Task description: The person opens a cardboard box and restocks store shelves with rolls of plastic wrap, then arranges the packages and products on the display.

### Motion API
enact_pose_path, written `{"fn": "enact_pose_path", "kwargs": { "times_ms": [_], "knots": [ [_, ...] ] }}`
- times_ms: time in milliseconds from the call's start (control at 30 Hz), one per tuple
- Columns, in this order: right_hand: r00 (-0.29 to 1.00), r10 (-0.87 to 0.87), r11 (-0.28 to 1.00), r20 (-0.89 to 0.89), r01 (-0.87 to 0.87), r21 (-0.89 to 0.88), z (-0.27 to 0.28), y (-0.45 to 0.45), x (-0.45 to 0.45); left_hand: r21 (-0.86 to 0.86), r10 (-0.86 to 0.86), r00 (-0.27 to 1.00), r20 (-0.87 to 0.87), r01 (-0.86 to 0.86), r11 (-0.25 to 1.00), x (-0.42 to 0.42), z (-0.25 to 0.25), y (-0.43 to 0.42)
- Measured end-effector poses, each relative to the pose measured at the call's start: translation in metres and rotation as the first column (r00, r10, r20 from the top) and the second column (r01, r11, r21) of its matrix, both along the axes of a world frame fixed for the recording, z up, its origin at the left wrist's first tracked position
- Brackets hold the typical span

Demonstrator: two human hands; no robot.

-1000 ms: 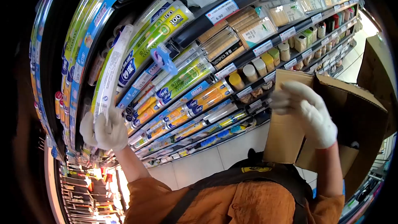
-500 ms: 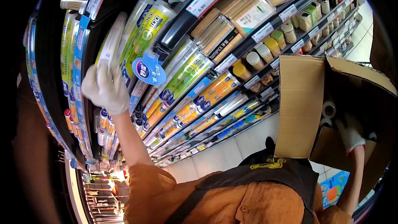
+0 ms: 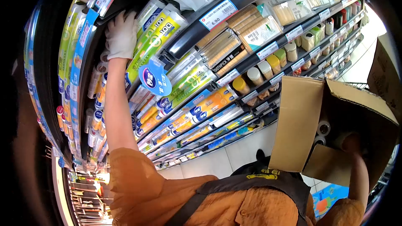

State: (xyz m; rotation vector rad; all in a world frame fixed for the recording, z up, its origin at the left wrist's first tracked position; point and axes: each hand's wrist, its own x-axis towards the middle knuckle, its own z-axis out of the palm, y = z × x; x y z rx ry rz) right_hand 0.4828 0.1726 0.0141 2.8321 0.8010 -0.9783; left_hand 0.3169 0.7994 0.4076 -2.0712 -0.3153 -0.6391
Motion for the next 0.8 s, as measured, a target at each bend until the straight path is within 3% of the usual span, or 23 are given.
{"fn": "enact_pose_path", "kwargs": {
  "times_ms": [167,200,333,367,567,700,800],
  "knots": [
    [0.993,0.073,0.997,0.091,-0.075,0.017,-0.048,-0.016,0.013,-0.093,-0.105,0.994,-0.013,0.103,0.99,-0.01,0.001,0.012],
    [0.99,0.094,0.995,0.108,-0.098,0.027,-0.059,-0.019,0.019,-0.102,-0.017,1.0,0.024,0.02,0.995,-0.013,0.0,0.002],
    [0.978,0.138,0.989,0.157,-0.144,0.026,-0.094,-0.022,0.03,-0.122,0.037,0.992,0.124,-0.021,0.992,-0.03,-0.006,-0.013],
    [0.975,0.148,0.987,0.167,-0.155,0.03,-0.1,-0.024,0.034,-0.117,-0.034,0.986,0.166,0.054,0.992,-0.033,-0.008,-0.015],
    [0.959,0.19,0.974,0.21,-0.212,0.085,-0.148,-0.036,0.052,-0.224,-0.096,0.955,0.279,0.162,0.961,-0.072,-0.016,-0.043],
    [0.955,0.219,0.976,0.2,-0.218,-0.026,-0.121,-0.029,0.043,-0.174,-0.201,0.894,0.4,0.29,0.941,-0.099,-0.033,-0.065],
    [0.945,0.257,0.966,0.202,-0.243,-0.093,-0.108,-0.025,0.039,-0.194,-0.187,0.854,0.485,0.313,0.93,-0.124,-0.047,-0.089]
  ]
}}
